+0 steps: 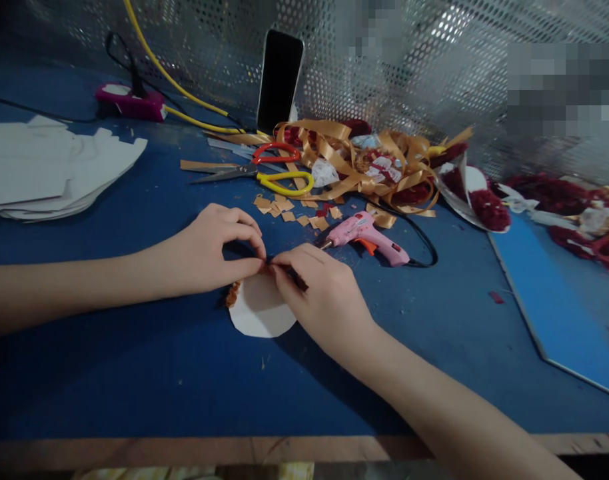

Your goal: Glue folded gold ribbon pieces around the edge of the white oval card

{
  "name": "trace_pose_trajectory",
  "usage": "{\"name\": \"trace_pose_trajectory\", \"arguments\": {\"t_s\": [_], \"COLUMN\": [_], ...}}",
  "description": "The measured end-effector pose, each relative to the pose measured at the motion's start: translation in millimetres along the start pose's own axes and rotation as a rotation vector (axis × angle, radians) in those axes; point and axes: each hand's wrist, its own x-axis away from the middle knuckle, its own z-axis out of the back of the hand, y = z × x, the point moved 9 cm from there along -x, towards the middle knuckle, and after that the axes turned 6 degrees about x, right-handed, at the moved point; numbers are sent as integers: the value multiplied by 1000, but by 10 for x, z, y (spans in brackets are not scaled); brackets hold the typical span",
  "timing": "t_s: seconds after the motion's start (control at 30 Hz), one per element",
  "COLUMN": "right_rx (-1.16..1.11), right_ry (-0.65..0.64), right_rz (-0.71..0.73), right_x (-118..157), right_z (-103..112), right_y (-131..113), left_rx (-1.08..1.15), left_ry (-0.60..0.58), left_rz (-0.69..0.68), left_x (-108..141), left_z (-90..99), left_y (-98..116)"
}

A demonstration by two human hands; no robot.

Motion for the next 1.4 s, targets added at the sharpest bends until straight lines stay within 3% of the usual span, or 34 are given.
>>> {"name": "trace_pose_trajectory", "arguments": {"t_s": [0.23, 1.0, 1.4], "right_rx": [-9, -48, -88], "right_ry": [6, 3, -36], "right_rz": [13, -53, -62], "right_x": [5, 5, -1], "right_z": [-7, -10, -14], "right_y": [4, 59, 57], "left_rx": [14, -6, -23], "left_ry": [-1, 17, 32], "left_rz": [55, 36, -39], "left_x": [6, 11, 13], "left_z": [-25, -32, -59], "left_y": [-6, 23, 22]}}
